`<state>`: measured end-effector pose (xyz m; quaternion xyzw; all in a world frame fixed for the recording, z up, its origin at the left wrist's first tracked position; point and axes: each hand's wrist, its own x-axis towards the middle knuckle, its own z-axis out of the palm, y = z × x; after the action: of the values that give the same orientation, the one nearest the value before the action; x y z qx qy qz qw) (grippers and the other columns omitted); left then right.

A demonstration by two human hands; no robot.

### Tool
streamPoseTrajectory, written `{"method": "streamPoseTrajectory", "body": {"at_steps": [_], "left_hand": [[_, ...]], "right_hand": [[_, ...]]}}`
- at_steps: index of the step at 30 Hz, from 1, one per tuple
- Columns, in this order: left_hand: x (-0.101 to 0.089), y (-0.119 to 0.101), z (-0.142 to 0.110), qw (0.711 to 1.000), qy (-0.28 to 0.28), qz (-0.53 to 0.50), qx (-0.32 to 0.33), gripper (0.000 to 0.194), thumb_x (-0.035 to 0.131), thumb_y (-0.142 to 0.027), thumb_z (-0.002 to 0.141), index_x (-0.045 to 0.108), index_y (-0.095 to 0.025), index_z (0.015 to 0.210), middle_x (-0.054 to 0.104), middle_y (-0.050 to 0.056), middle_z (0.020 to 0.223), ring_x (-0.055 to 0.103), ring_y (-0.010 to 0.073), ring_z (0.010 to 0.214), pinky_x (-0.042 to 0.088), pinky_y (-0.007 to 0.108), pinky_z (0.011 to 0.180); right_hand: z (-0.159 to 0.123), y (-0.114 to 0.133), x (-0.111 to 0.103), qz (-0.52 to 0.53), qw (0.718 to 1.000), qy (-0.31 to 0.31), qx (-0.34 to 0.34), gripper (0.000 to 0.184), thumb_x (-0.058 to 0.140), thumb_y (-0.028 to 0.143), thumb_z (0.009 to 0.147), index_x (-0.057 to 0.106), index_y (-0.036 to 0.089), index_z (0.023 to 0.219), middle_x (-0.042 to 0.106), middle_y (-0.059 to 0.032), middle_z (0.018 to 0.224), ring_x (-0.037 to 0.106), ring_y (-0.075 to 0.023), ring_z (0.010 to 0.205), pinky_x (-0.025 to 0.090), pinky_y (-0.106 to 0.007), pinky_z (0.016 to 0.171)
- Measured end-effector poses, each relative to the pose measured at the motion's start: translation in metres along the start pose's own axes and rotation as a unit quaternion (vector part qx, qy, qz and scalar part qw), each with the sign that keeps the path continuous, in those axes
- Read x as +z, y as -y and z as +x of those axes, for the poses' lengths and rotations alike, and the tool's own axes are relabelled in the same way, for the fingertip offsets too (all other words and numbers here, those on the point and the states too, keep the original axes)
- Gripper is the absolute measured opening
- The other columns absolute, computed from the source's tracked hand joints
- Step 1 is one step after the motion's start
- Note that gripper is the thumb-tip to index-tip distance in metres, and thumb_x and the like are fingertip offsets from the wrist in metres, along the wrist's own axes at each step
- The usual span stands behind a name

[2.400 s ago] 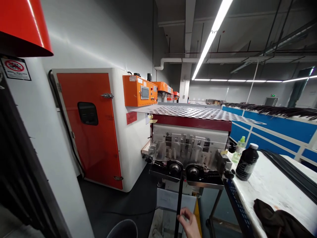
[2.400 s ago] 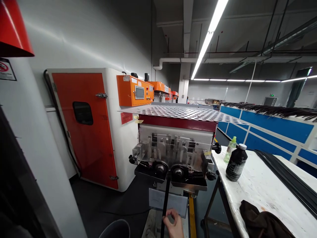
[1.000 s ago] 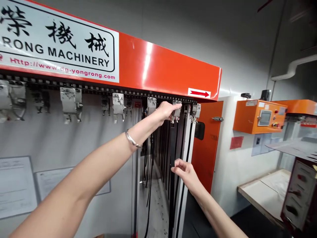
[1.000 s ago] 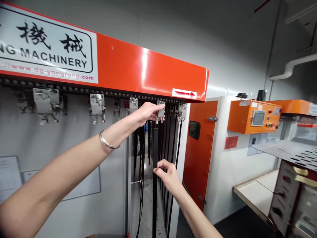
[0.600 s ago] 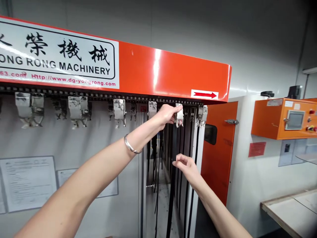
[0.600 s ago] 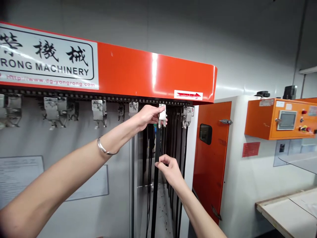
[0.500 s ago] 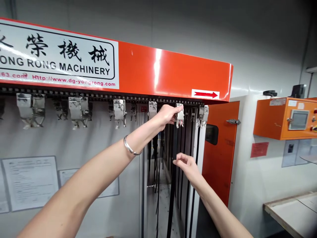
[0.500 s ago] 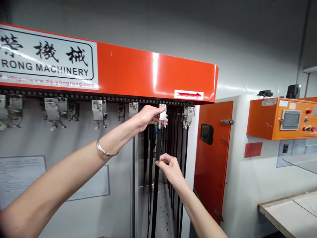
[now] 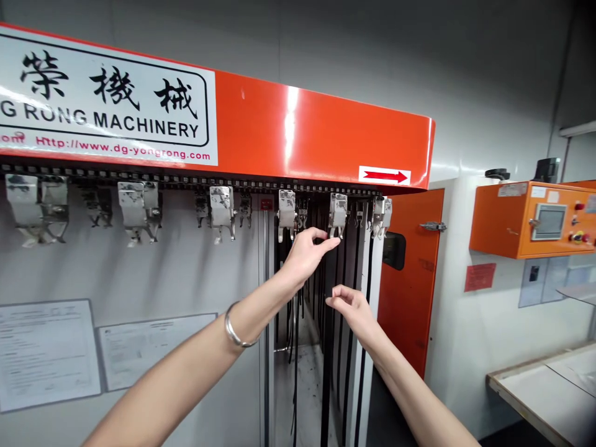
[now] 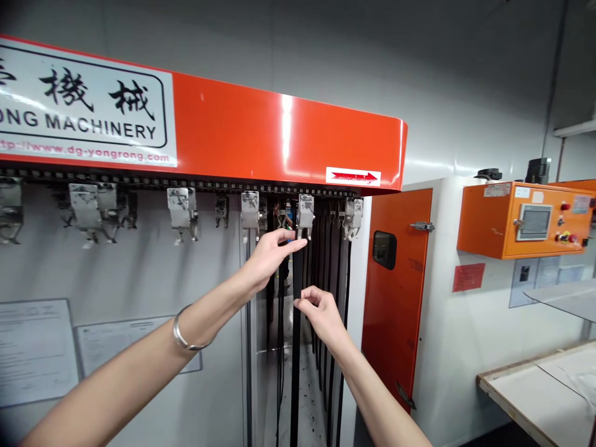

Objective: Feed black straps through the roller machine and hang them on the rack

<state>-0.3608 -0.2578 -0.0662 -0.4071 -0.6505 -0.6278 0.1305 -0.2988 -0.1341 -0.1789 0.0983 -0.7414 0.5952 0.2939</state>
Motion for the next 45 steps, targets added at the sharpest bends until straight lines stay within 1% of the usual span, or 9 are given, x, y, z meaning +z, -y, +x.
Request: {"method": "streamPoseTrajectory", "body": {"at_steps": [5, 9, 12, 16, 21, 24, 27, 32, 45], "left_hand": [[0.006, 0.011, 0.003, 0.998, -0.038, 0.003, 0.046, 0.028, 0.069, -0.041, 0.075, 0.066, -0.016, 0.087, 0.068, 0.011, 0.11, 0.062, 0.0247, 0.107, 0.045, 0.04, 0.098], [0.007, 0.014, -0.045, 0.995, -0.066, 0.021, 0.067, 0.062, 0.07, -0.046, 0.076, 0.052, -0.016, 0.128, 0.042, 0.016, 0.149, 0.039, 0.0274, 0.138, 0.033, 0.044, 0.115], [0.021, 0.023, -0.115, 0.991, -0.053, 0.026, 0.123, 0.071, 0.062, -0.041, 0.085, 0.029, -0.025, 0.145, 0.03, 0.009, 0.157, 0.026, 0.0205, 0.146, 0.024, 0.041, 0.122], [0.069, 0.041, -0.182, 0.987, 0.089, -0.051, 0.124, 0.051, 0.053, -0.035, 0.091, 0.038, -0.033, 0.14, 0.047, 0.003, 0.145, 0.041, 0.0184, 0.137, 0.034, 0.039, 0.117], [0.19, 0.014, -0.203, 0.922, 0.308, -0.202, 0.123, 0.03, 0.046, -0.041, 0.093, 0.063, -0.027, 0.113, 0.068, 0.004, 0.118, 0.062, 0.02, 0.113, 0.047, 0.037, 0.103], [0.261, -0.026, -0.199, 0.899, 0.327, -0.234, 0.172, 0.03, 0.044, -0.039, 0.092, 0.068, -0.024, 0.103, 0.072, 0.005, 0.109, 0.064, 0.0216, 0.107, 0.049, 0.037, 0.1], [0.316, -0.058, -0.186, 0.916, 0.288, -0.214, 0.181, 0.035, 0.045, -0.036, 0.088, 0.068, -0.016, 0.106, 0.071, 0.012, 0.112, 0.063, 0.0264, 0.11, 0.048, 0.042, 0.101], [0.363, -0.074, -0.178, 0.928, 0.27, -0.203, 0.158, 0.041, 0.046, -0.039, 0.083, 0.069, -0.011, 0.104, 0.069, 0.019, 0.114, 0.064, 0.0337, 0.107, 0.048, 0.049, 0.097], [0.376, -0.083, -0.198, 0.951, 0.201, -0.232, 0.028, 0.027, 0.067, -0.038, 0.071, 0.074, -0.017, 0.086, 0.076, 0.009, 0.085, 0.07, 0.0234, 0.081, 0.054, 0.035, 0.08]], "right_hand": [[-0.012, 0.008, 0.0, -0.009, 0.999, -0.016, 0.031, 0.023, 0.067, 0.041, 0.077, 0.06, 0.02, 0.083, 0.059, -0.0001, 0.083, 0.053, -0.0167, 0.081, 0.04, -0.027, 0.074], [-0.058, 0.005, 0.0, -0.045, 0.996, -0.061, 0.038, 0.047, 0.064, 0.048, 0.083, 0.055, 0.027, 0.124, 0.054, -0.0051, 0.133, 0.046, -0.0234, 0.124, 0.036, -0.035, 0.103], [-0.129, -0.009, -0.001, -0.114, 0.985, -0.119, 0.057, 0.033, 0.056, 0.05, 0.089, 0.064, 0.021, 0.102, 0.066, -0.0057, 0.104, 0.058, -0.0227, 0.103, 0.042, -0.034, 0.092], [-0.248, -0.014, -0.021, -0.205, 0.945, -0.208, 0.149, 0.039, 0.053, 0.049, 0.092, 0.062, 0.016, 0.074, 0.065, -0.0035, 0.072, 0.06, -0.0182, 0.072, 0.046, -0.029, 0.07], [-0.395, 0.083, -0.092, -0.398, 0.771, -0.479, 0.132, 0.032, 0.057, 0.049, 0.088, 0.065, 0.018, 0.091, 0.068, -0.0051, 0.081, 0.063, -0.0196, 0.074, 0.049, -0.028, 0.068], [-0.45, 0.166, -0.138, -0.522, 0.606, -0.592, 0.097, 0.035, 0.057, 0.051, 0.086, 0.067, 0.02, 0.099, 0.071, -0.0083, 0.098, 0.066, -0.0236, 0.087, 0.051, -0.032, 0.077], [-0.465, 0.216, -0.181, -0.607, 0.525, -0.591, 0.087, 0.038, 0.051, 0.051, 0.087, 0.07, 0.019, 0.099, 0.072, -0.011, 0.103, 0.067, -0.0264, 0.09, 0.052, -0.037, 0.079], [-0.46, 0.23, -0.235, -0.649, 0.501, -0.561, 0.114, 0.031, 0.054, 0.046, 0.085, 0.073, 0.022, 0.086, 0.075, -0.007, 0.091, 0.069, -0.0271, 0.085, 0.052, -0.037, 0.074], [-0.488, 0.23, -0.265, -0.566, 0.578, -0.578, 0.107, 0.036, 0.067, 0.057, 0.076, 0.073, 0.023, 0.087, 0.076, -0.0041, 0.082, 0.067, -0.0223, 0.07, 0.048, -0.032, 0.068]]}}
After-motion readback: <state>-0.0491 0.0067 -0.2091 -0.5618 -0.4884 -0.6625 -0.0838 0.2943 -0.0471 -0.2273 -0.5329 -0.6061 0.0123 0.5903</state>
